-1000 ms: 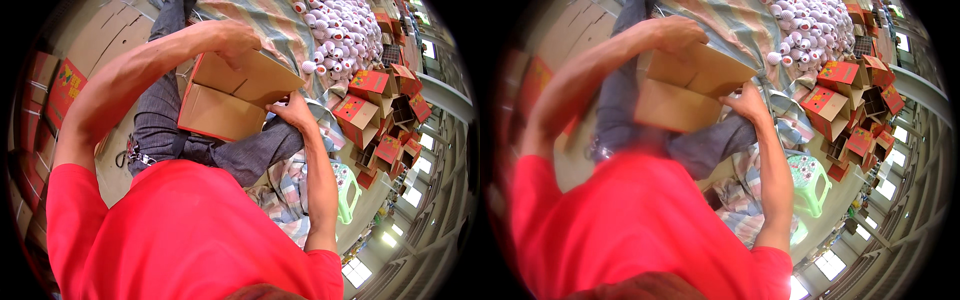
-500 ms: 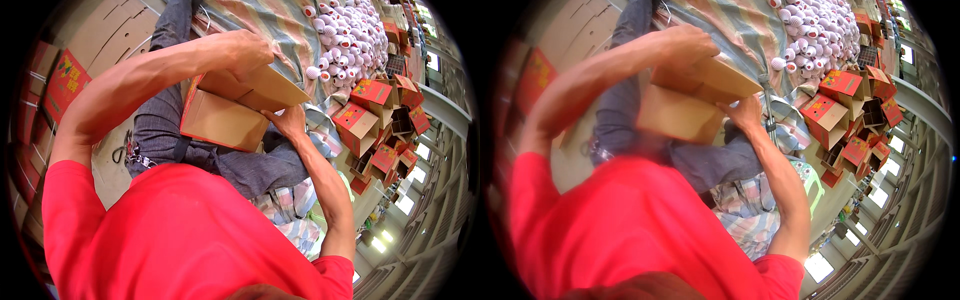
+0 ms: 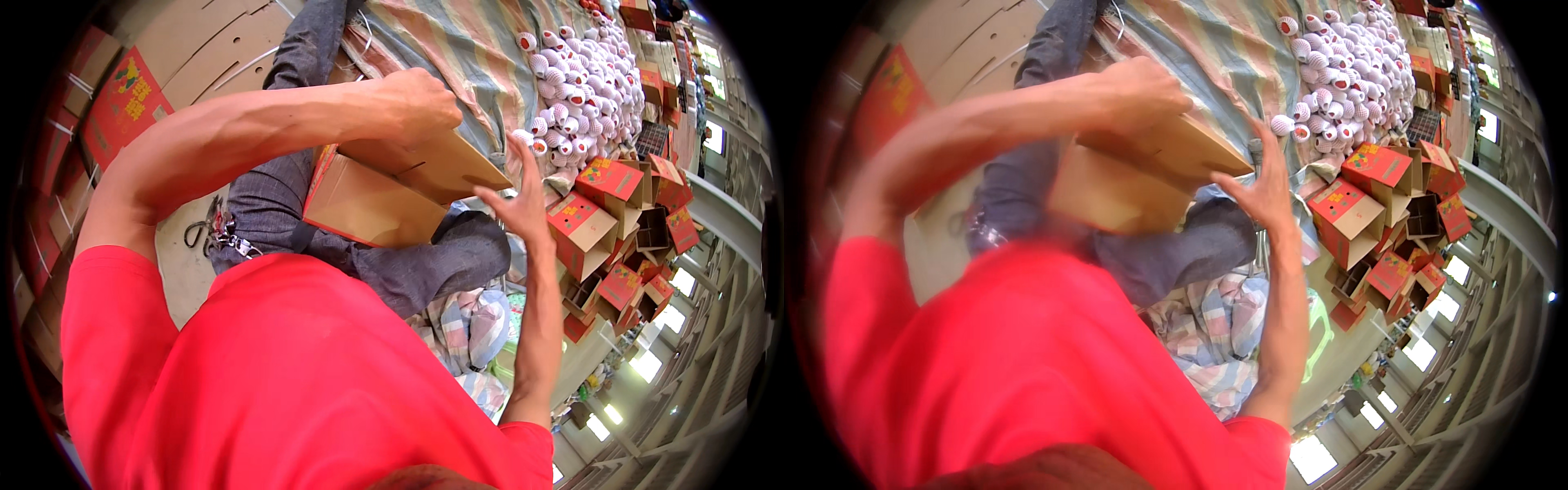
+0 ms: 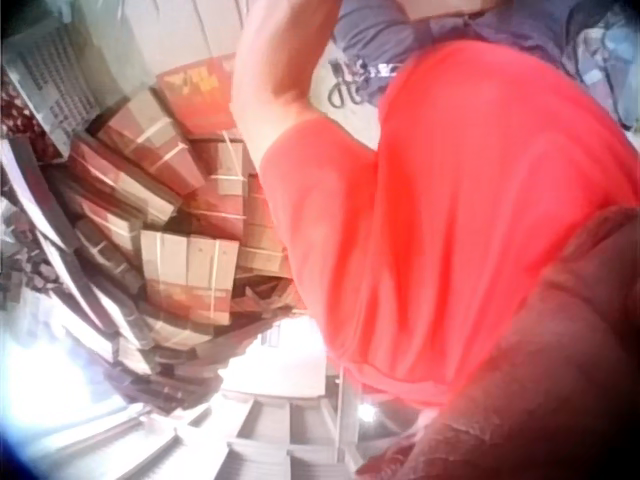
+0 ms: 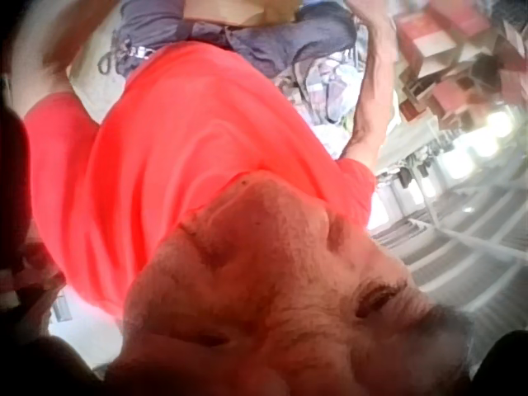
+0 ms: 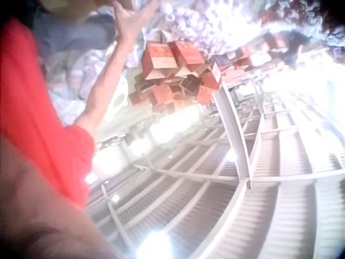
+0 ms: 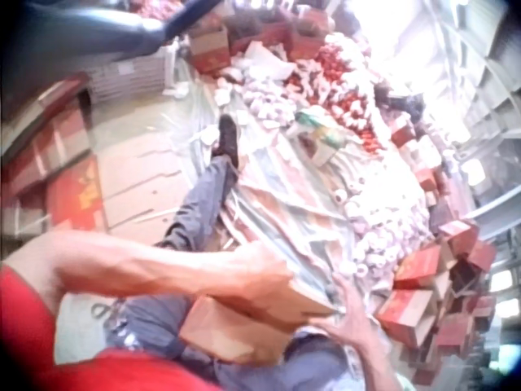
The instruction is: The person sits on the floor and repeatedly folds flat cardboard sheets into small boxes by hand. They fold the side flaps, tuck tabs into slots, and press the box closed, then set each finished box aside.
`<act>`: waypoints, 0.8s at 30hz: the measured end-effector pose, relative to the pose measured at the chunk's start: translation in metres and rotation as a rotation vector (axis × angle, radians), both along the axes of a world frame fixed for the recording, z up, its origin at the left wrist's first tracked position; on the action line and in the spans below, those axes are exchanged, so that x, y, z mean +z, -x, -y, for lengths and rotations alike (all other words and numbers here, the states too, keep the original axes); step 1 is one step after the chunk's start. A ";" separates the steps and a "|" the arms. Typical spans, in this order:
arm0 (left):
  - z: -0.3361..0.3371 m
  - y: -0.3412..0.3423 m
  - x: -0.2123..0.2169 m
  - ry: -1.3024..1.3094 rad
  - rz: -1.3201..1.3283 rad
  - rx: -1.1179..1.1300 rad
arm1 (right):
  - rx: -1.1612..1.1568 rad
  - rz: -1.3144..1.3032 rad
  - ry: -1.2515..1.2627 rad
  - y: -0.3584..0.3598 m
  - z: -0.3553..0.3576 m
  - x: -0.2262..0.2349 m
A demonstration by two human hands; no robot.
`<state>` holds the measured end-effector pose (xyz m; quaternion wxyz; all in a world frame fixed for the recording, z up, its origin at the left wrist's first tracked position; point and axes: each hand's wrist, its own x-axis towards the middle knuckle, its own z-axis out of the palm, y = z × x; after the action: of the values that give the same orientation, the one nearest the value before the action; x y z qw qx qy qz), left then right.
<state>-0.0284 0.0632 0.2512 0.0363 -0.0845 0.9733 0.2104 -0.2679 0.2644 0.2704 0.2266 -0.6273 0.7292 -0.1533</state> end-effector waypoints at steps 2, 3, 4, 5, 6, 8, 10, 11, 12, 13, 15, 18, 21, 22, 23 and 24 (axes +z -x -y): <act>-0.003 0.005 0.000 0.007 0.009 -0.023 | 0.116 -0.079 -0.087 -0.003 0.028 0.005; -0.003 0.007 0.000 -0.005 0.023 -0.021 | 0.148 0.008 -0.180 -0.008 0.038 0.003; -0.001 0.006 -0.001 -0.013 0.049 -0.018 | 0.162 0.089 -0.276 -0.013 0.047 0.000; 0.003 0.004 -0.002 -0.040 0.014 -0.037 | 0.217 0.198 -0.347 -0.018 0.054 -0.003; 0.008 0.000 -0.004 -0.062 -0.014 -0.051 | 0.217 0.144 -0.312 -0.019 0.056 -0.003; 0.017 -0.010 -0.009 -0.130 -0.008 -0.040 | 0.181 0.140 -0.317 -0.022 0.057 -0.005; 0.027 -0.024 -0.017 -0.220 0.036 -0.013 | 0.121 0.134 -0.329 -0.022 0.054 -0.005; 0.025 -0.035 -0.024 -0.329 -0.109 0.029 | 0.152 0.144 -0.302 -0.021 0.052 -0.006; 0.022 -0.047 -0.030 -0.435 -0.286 0.062 | 0.153 0.131 -0.297 -0.020 0.051 -0.006; 0.020 -0.056 -0.036 -0.537 -0.463 0.097 | 0.155 0.117 -0.288 -0.019 0.051 -0.008; 0.010 -0.071 -0.052 -0.702 -0.487 0.192 | 0.174 0.120 -0.260 -0.018 0.050 -0.011; -0.002 -0.079 -0.077 -0.679 -0.520 0.275 | 0.174 0.107 -0.270 -0.016 0.050 -0.012; -0.001 -0.083 -0.095 -0.634 -0.473 0.280 | 0.190 0.081 -0.227 -0.016 0.049 -0.013; 0.002 -0.085 -0.100 -0.584 -0.465 0.255 | 0.193 0.078 -0.232 -0.016 0.049 -0.013; 0.005 -0.086 -0.103 -0.535 -0.455 0.224 | 0.185 0.080 -0.236 -0.017 0.049 -0.013; 0.006 -0.087 -0.105 -0.489 -0.430 0.207 | 0.175 0.087 -0.239 -0.017 0.049 -0.012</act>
<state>0.0589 0.0569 0.1461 -0.1724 -0.1254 0.8656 0.4531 -0.2509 0.2151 0.2581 0.3433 -0.6497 0.6744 -0.0723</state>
